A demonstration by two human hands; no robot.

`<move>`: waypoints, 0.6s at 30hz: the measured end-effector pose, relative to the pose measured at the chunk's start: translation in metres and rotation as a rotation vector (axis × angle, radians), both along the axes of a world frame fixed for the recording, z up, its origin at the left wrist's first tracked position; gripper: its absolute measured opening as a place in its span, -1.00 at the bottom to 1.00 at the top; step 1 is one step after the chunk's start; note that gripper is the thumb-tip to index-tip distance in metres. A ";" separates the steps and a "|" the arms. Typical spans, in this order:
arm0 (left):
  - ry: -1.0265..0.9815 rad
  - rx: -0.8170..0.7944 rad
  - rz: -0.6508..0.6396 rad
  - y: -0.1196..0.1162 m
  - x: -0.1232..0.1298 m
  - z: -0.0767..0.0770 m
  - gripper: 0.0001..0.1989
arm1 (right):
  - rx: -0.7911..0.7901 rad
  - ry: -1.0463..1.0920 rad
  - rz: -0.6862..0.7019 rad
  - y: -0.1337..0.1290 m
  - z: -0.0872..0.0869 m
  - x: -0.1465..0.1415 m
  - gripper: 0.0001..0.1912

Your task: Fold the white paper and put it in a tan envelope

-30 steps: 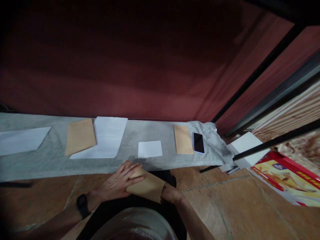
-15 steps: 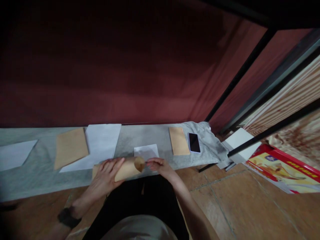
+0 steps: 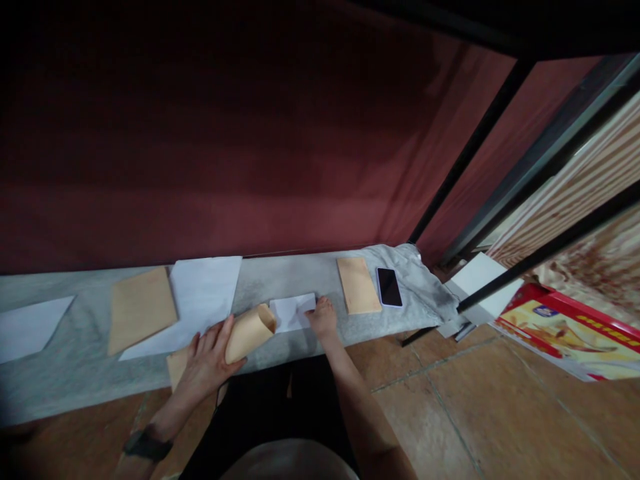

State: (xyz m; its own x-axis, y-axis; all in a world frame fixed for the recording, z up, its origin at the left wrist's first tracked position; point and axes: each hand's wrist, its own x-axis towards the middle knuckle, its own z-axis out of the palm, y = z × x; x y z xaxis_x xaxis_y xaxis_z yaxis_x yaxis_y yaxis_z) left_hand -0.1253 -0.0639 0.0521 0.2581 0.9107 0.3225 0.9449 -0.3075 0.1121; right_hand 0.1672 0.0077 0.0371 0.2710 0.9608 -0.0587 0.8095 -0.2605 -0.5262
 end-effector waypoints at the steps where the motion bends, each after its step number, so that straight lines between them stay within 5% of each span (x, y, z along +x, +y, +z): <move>1: 0.001 -0.008 -0.002 0.000 0.000 0.000 -0.04 | 0.009 0.043 -0.008 0.001 -0.001 0.002 -0.67; 10: -0.001 -0.039 0.005 0.001 -0.001 -0.005 -0.03 | 0.189 0.352 -0.063 0.000 -0.011 0.004 -0.85; 18: -0.040 -0.010 -0.012 0.001 -0.004 -0.011 -0.01 | 0.463 0.657 -0.109 -0.016 0.000 0.016 -0.80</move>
State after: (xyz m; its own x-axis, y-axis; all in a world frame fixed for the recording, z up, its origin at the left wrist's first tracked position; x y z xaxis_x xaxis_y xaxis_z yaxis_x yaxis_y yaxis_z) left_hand -0.1294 -0.0627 0.0409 0.2565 0.9107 0.3238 0.9358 -0.3178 0.1525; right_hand 0.1830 -0.0081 0.0370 0.4133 0.8967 0.1586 0.2803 0.0404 -0.9591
